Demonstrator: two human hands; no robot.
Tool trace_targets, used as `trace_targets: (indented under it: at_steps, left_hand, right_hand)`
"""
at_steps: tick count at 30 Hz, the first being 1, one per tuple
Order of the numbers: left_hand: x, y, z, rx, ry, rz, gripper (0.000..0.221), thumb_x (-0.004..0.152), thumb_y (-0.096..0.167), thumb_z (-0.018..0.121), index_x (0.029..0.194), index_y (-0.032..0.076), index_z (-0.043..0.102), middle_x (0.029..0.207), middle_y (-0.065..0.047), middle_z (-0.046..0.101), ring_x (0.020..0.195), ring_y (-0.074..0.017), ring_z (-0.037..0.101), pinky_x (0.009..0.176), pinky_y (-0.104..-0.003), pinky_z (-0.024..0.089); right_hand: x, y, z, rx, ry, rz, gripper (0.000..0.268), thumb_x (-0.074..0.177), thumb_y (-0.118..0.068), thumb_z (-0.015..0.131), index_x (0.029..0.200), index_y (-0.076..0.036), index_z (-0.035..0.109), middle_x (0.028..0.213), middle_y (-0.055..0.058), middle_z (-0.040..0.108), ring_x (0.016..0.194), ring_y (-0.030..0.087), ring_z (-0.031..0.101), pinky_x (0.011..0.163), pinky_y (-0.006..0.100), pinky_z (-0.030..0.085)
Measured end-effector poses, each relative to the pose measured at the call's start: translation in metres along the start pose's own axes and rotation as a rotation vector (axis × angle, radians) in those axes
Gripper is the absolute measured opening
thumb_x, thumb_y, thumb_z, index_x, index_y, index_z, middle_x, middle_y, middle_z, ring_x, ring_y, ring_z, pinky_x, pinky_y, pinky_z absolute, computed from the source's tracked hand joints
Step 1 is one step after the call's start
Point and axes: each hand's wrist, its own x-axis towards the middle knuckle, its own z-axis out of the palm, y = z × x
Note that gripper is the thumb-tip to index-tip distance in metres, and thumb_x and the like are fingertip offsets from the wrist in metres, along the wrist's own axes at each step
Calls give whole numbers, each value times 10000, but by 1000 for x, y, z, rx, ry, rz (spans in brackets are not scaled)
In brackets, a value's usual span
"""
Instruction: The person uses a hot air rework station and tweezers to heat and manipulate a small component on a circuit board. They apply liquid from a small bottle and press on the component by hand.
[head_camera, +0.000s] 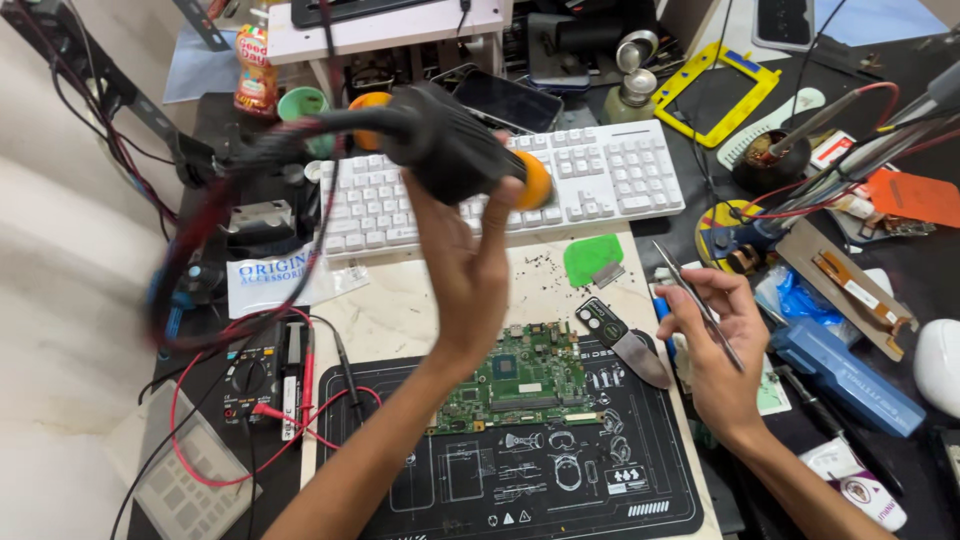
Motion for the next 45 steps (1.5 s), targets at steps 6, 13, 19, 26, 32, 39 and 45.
trace_targets:
  at_steps: [6,13,19,26,32,39,45]
  left_hand:
    - [-13,-8,37,-44,-109,-101,400,1122,198,644,1400,72,387,1275,-98,597,1211,-143,578,1093,-325,482]
    - [-12,-22,54,-141,-179,-114,377,1152,174,601,1387,98,317,1283,-122,645,1287,-180,595,1176,-366,451]
    - [-12,-34,52,-299,-243,-194,367,1175,213,555,1397,122,277,1145,-95,684,1174,-193,671,1123,-390,510]
    - [-15,-53,56,-239,-215,-326,493,1062,93,591,1460,65,302,1115,-60,607,1093,-165,659,1041,-356,532]
    - [-15,-67,52,-260,-248,-352,364,1053,45,609,1345,-14,400,1073,-79,633,1091,-170,664,1060,-352,536]
    - [-12,-66,49,-282,-210,-376,337,1027,61,610,1302,14,422,1043,-80,642,1073,-173,672,1038,-371,546]
    - [-10,-66,51,-314,-168,-397,289,1031,73,603,1257,9,436,1009,-92,647,1057,-198,680,1033,-391,539]
  right_hand:
    - [18,15,-8,-32,14,-87,184,1076,-107,607,1203,12,549,1077,123,719,777,86,631,727,203,515]
    - [15,27,-23,-43,9,-98,127,1102,-110,601,1141,5,564,918,112,681,760,102,635,699,223,521]
    - [12,29,-36,-4,73,-144,112,1130,-92,596,1132,-8,521,889,56,597,713,96,583,648,219,474]
    - [17,24,-41,-30,-8,-77,194,1088,-62,583,1249,13,505,1018,104,649,769,112,622,709,223,513]
    - [27,20,-41,-102,-84,-80,202,1094,-60,557,1273,34,542,1053,136,698,844,151,695,777,258,566]
    - [45,20,-47,-116,-93,-39,187,1115,-72,548,1262,38,583,1065,119,667,944,158,698,888,298,610]
    - [48,19,-39,-86,-167,-42,249,1062,-31,544,1293,36,480,1162,136,643,892,180,717,813,303,619]
